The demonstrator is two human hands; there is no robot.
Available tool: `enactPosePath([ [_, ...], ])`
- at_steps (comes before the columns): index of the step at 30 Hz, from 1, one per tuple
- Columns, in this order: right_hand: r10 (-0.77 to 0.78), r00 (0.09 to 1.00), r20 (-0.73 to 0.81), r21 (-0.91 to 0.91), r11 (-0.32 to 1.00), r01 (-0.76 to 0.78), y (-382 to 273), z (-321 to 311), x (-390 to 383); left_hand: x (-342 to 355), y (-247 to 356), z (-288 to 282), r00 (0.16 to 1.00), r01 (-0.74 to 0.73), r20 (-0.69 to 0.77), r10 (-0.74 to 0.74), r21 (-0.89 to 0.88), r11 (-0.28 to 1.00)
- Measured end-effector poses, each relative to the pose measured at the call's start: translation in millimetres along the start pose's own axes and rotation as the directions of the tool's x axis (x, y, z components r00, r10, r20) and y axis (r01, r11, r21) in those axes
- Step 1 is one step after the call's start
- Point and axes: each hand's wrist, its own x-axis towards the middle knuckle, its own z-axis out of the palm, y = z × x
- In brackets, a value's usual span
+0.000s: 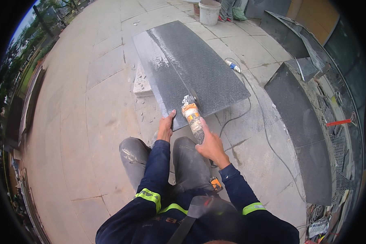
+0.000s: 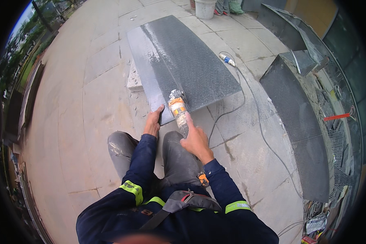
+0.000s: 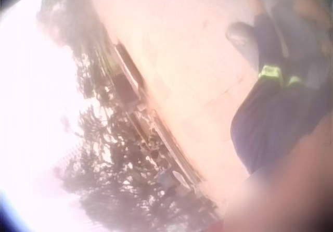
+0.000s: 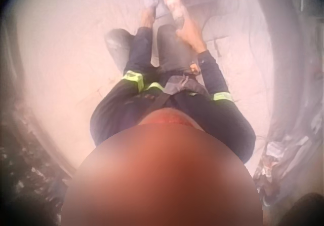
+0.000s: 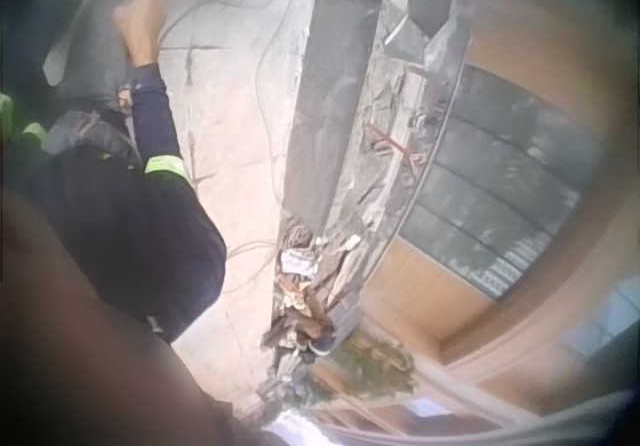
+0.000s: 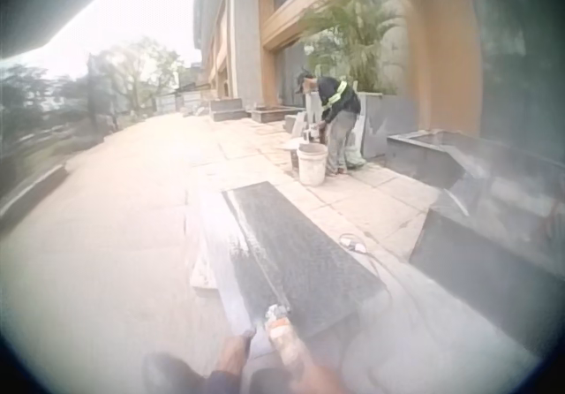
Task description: The person kneels and uses an angle grinder to smooth the edge of a large stone slab. After finishing, they stand, move the slab, and then use a trowel to spread cement on the floor.
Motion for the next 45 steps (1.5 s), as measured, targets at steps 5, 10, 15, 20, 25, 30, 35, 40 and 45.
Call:
enactPosePath([
  [5,0.011,1.0,0.016,-0.044,0.999,-0.01,-1,-2,6,-5,5,6,1.0,0.012,0.012,-0.011,-0.02,1.0],
  [10,-0.005,1.0,0.014,-0.001,1.0,0.005,0,0,8,3,-3,-1,1.0,0.015,-0.013,-0.015,-0.02,1.0],
  [15,-0.011,1.0,0.009,0.017,1.0,0.011,-5,8,14,21,-14,-20,0.992,0.029,-0.123,-0.026,0.026,0.999],
  [20,-0.009,1.0,0.007,0.007,1.0,0.009,-11,2,17,23,-13,-16,0.994,0.074,-0.082,-0.071,0.034,0.997],
  [25,0.011,1.0,0.016,-0.015,1.0,-0.01,-6,5,24,3,-8,-9,0.998,0.026,-0.057,-0.023,0.054,0.998],
  [30,-0.041,0.998,-0.042,-0.042,0.998,0.039,-1,6,34,0,-1,3,1.0,-0.002,-0.029,0.003,0.04,0.999],
  [35,-0.077,0.995,-0.058,-0.017,0.997,0.076,8,17,42,-2,-10,-2,0.996,0.026,-0.087,-0.019,0.074,0.997],
  [40,-0.077,0.996,-0.053,-0.005,0.997,0.076,6,19,48,-5,-3,-1,0.998,0.011,-0.062,-0.008,0.042,0.999],
  [45,-0.123,0.99,-0.065,0.023,0.992,0.125,8,18,52,7,-13,-8,0.999,0.01,-0.052,-0.009,0.022,1.0],
])
